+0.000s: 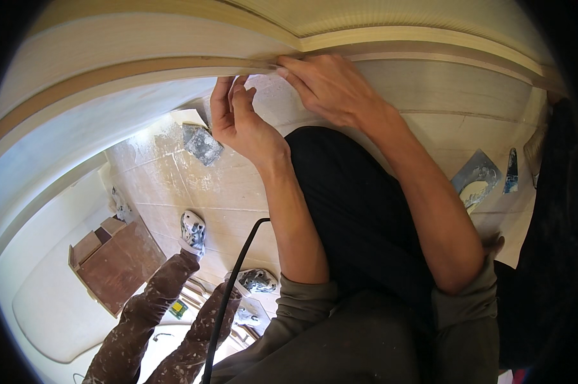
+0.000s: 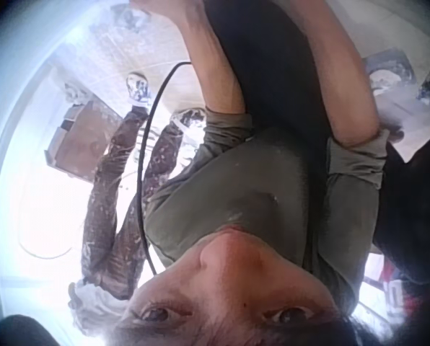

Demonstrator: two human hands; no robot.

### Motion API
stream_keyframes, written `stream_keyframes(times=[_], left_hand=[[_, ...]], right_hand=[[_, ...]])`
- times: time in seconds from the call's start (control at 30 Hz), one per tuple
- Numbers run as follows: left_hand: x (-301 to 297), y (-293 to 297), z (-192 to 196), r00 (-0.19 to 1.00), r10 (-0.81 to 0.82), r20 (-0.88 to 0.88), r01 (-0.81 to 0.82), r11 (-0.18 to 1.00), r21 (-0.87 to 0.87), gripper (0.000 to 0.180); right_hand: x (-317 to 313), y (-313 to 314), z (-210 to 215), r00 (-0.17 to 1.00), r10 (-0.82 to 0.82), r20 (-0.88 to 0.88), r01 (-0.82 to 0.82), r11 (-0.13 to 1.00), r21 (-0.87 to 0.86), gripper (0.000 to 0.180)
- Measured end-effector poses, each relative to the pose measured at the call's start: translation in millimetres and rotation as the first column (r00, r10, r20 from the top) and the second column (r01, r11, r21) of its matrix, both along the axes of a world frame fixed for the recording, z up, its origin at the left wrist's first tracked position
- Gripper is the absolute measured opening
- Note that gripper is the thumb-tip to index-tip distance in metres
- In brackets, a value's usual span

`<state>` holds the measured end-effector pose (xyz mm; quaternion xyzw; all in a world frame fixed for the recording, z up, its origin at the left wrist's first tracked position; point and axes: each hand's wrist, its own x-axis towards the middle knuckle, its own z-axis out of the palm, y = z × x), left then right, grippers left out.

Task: The person sits on the floor and uses a utility knife to trim and clean the edges of a wooden crown molding piece. They scrape away excess material and smooth the surface along the molding's profile.

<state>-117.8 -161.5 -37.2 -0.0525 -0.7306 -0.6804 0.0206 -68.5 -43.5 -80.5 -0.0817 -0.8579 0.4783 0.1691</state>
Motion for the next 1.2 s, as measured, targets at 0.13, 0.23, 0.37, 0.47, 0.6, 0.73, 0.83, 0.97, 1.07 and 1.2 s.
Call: stream_keyframes(times=[0.13,0.23,0.37,0.47,0.6,0.73,0.83,0.97,1.07,1.2], left_hand=[[0.4,1.0,0.4,1.0,-0.006,0.005,0.006,1.0,-0.002,0.033],[0.9,0.3,1.1,1.0,-0.002,0.005,0.002,1.0,0.004,0.033],[1.0,0.3,1.1,1.0,-0.004,0.003,0.004,1.0,0.008,0.032],[1.7,0.8,0.6,1.0,-0.015,-0.005,0.015,1.0,0.024,0.032],[2.1,0.8,-0.3,1.0,-0.009,-0.002,0.009,1.0,0.027,0.032],[2.1,-0.5,-0.3,1.0,-0.012,-0.002,0.012,0.999,0.031,0.032],[2.0,-0.4,0.4,1.0,-0.006,-0.001,0.006,1.0,0.018,0.031],[2.3,-0.2,0.1,1.0,-0.006,-0.004,0.006,1.0,0.029,0.031],[2.7,0.3,-0.7,1.0,-0.004,-0.011,0.005,1.0,0.017,0.031],[2.6,0.3,-0.3,1.0,-0.002,-0.006,0.003,1.0,0.012,0.031]], right_hand=[[2.1,-5.3,-3.7,0.998,-0.06,0.016,0.06,0.997,-0.049,0.024],[2.5,-6.2,-2.6,0.998,-0.05,0.039,0.053,0.997,-0.065,0.025],[0.3,-8.0,-3.7,0.998,-0.059,-0.006,0.059,0.996,-0.061,0.026],[-1.2,-10.6,-5.1,0.995,-0.088,-0.043,0.085,0.995,-0.056,0.027],[-2.1,-13.7,-6.1,0.994,-0.099,-0.044,0.096,0.993,-0.066,0.027],[-2.7,-15.8,-7.9,0.993,-0.106,-0.057,0.102,0.993,-0.066,0.025],[-1.1,-15.8,-5.4,0.994,-0.106,-0.033,0.102,0.991,-0.089,0.024],[-1.6,-18.2,-6.9,0.99,-0.135,-0.04,0.132,0.989,-0.068,0.022],[-3.1,-21.8,-6.6,0.987,-0.155,-0.043,0.153,0.986,-0.06,0.022],[-4.0,-26.3,-5.6,0.983,-0.182,-0.031,0.18,0.982,-0.059,0.022]])
